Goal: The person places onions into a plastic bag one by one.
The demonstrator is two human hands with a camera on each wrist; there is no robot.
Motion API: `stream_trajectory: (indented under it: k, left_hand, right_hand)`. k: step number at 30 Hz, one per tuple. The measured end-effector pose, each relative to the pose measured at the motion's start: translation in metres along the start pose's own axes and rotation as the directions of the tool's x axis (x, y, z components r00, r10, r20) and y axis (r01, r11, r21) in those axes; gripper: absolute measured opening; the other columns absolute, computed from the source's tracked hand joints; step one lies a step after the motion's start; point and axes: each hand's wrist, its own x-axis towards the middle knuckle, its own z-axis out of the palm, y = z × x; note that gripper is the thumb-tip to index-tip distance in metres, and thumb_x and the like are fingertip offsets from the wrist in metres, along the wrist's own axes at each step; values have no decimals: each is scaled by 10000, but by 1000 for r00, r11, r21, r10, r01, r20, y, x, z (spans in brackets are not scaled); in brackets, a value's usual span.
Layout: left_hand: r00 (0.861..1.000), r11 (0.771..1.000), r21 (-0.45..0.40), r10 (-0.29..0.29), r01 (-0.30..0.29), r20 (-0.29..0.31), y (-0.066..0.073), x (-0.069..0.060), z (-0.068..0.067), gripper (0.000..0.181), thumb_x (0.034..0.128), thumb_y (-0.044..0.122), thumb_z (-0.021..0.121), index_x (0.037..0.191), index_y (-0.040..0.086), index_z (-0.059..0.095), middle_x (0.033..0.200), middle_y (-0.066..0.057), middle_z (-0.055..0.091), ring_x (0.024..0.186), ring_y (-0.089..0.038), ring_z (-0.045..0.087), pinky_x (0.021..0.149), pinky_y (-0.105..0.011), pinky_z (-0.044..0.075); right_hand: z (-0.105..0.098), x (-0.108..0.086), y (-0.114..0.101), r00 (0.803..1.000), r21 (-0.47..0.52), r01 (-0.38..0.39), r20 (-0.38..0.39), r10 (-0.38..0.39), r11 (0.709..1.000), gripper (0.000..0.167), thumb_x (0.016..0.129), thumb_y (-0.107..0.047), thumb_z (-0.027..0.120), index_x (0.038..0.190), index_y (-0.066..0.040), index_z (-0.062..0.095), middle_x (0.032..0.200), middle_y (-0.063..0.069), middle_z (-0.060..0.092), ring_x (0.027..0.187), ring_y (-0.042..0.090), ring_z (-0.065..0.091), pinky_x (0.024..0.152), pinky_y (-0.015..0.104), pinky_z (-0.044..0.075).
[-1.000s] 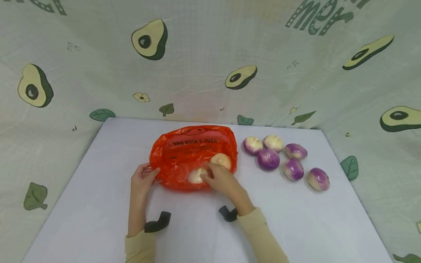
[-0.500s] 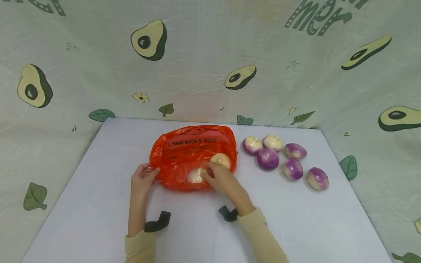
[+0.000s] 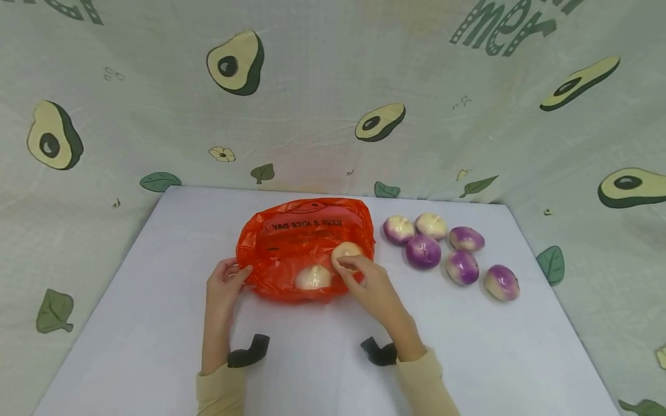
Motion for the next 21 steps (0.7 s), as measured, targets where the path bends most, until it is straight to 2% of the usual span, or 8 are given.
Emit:
stream_trajectory:
  k: [5,9,11,14,17,21]
  left_hand:
    - [1000,1000,-13,23,-23,-6,-6,3,-1,499,876,370,618,1267,95,476,1113,-107,539,916,-165,572,706,-176,539]
    - [1000,1000,-17,12,-13,-15,-16,10,0,567,829,453,651,1260,123,490,1101,-81,547,888,-117,579,686,-155,533]
    - [1000,1000,-10,13,-13,-14,-14,9,0,556,839,436,646,1265,116,485,1103,-81,544,882,-111,575,682,-152,532]
    - [1000,1000,2,1,-1,-5,-6,4,0,512,873,370,623,1279,99,470,1134,-110,534,907,-138,563,707,-166,534]
    - [1000,1000,23,-19,19,6,4,-1,-1,466,909,315,581,1297,95,449,1164,-119,517,941,-162,550,756,-180,530]
    - [1000,1000,21,-21,21,9,5,-2,-1,457,910,303,581,1295,93,453,1143,-107,516,927,-159,546,753,-185,535]
  right_hand:
    - [-11,-12,8,991,-15,61,-122,-62,998,216,888,-145,622,1102,-126,645,1055,-20,668,965,120,614,894,352,513]
    - [-22,-18,22,962,-29,131,-236,-134,991,207,861,-81,643,1067,-99,656,1013,6,682,945,147,638,873,280,516]
    - [-27,-20,30,946,-46,148,-283,-155,988,213,842,-52,656,1053,-83,659,1018,25,687,940,174,648,877,203,497]
    - [-34,-22,42,926,-77,154,-335,-171,985,220,818,-16,668,1034,-57,658,993,60,684,901,207,647,871,84,443]
    - [-40,-25,53,911,-111,147,-371,-178,983,233,795,13,674,1021,-35,657,991,94,671,887,228,631,869,39,410]
    - [-47,-30,68,909,-137,90,-393,-138,986,258,782,18,681,1034,-25,653,1046,115,652,957,248,593,901,31,365]
